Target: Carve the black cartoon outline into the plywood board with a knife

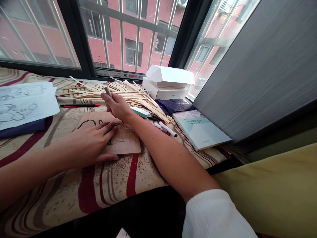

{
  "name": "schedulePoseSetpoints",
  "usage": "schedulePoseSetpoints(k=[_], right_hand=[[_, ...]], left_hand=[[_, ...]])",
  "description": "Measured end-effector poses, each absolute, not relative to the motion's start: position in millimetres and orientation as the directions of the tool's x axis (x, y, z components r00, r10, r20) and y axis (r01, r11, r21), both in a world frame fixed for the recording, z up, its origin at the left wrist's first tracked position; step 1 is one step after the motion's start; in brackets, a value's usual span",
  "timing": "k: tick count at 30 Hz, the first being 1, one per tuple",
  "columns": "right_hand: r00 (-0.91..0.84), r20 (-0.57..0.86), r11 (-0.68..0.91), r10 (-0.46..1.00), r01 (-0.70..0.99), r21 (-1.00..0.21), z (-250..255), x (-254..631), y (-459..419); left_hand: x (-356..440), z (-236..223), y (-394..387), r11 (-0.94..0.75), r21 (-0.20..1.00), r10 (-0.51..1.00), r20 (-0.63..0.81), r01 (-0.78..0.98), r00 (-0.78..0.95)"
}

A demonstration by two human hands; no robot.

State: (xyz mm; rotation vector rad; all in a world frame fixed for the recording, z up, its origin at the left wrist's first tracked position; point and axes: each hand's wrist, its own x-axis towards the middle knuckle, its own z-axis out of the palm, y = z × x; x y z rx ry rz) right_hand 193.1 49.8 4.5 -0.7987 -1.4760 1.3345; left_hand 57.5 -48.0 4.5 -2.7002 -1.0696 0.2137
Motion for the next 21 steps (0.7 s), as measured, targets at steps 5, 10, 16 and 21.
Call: schedulePoseSetpoints(k=[5, 10, 16, 21], right_hand=[[-0.411, 0.204, 0.197, 0.889, -0.058, -0.979, 5.0, 192.1, 48.8], [-0.479, 0.231, 0.240, 0.847, -0.043, -0.970, 3.1, 189.7, 49.9], [-0.375, 0.255, 0.338, 0.891, 0.173, -0.925, -5.6, 182.0, 64.3], [-0.138, 0.252, 0.287, 0.958, 0.429, -0.856, -11.0, 179.1, 78.2]], left_hand=[[56.8, 5.0, -48.3, -0.710, -0.254, 0.689, -0.055, 0.657, 0.723], [58.3, 6.8, -48.0, -0.700, -0.250, 0.700, -0.053, 0.670, 0.712], [57.7, 3.8, -46.3, -0.691, -0.253, 0.710, -0.063, 0.677, 0.702], [58.5, 0.9, -45.9, -0.686, -0.219, 0.717, -0.043, 0.694, 0.696]])
